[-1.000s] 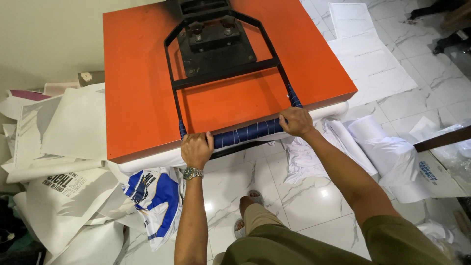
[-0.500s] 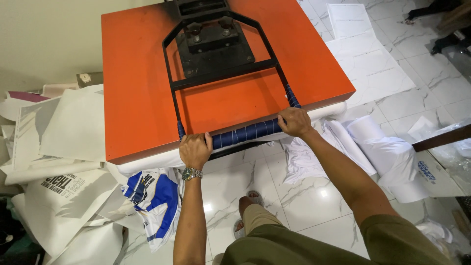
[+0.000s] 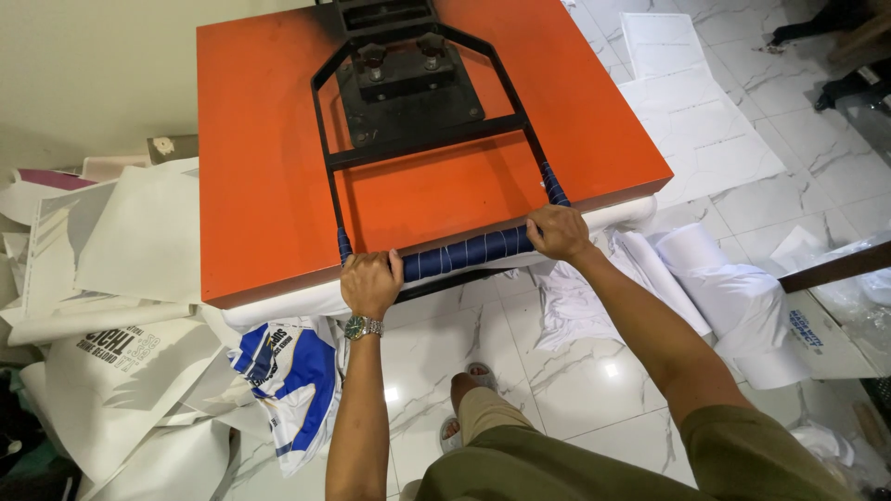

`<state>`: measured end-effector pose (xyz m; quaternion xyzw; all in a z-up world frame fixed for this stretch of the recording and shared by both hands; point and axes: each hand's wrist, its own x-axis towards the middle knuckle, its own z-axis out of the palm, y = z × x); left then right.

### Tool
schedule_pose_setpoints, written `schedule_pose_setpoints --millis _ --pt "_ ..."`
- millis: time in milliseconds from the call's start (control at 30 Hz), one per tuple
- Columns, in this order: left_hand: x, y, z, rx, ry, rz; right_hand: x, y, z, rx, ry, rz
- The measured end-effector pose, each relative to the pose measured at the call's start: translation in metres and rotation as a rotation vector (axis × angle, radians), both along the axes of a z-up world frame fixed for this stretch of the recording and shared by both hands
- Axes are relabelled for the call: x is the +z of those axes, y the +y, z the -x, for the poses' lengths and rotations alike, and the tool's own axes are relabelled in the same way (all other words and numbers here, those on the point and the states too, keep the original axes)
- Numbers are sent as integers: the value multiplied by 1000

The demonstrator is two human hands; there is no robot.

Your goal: Operating a manual heat press machine to transfer printed designs onto white garments, including alignment and peeling of transfer paper.

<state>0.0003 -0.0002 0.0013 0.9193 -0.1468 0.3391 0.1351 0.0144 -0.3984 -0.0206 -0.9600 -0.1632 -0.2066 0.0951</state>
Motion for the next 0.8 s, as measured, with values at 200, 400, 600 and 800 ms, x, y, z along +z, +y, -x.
schedule_pose_setpoints --millis 200,400,600,800 --pt "0 1 0 -1 -12 -7 -1 0 0 4 -17 -16" --pt "-1 0 -1 10 -12 0 0 -1 0 10 -8 -9" --pt "1 1 -1 -11 -11 13 -4 -1 -3 1 -16 13" --pt "-2 2 -1 4 0 7 -8 -3 -3 6 -22 23"
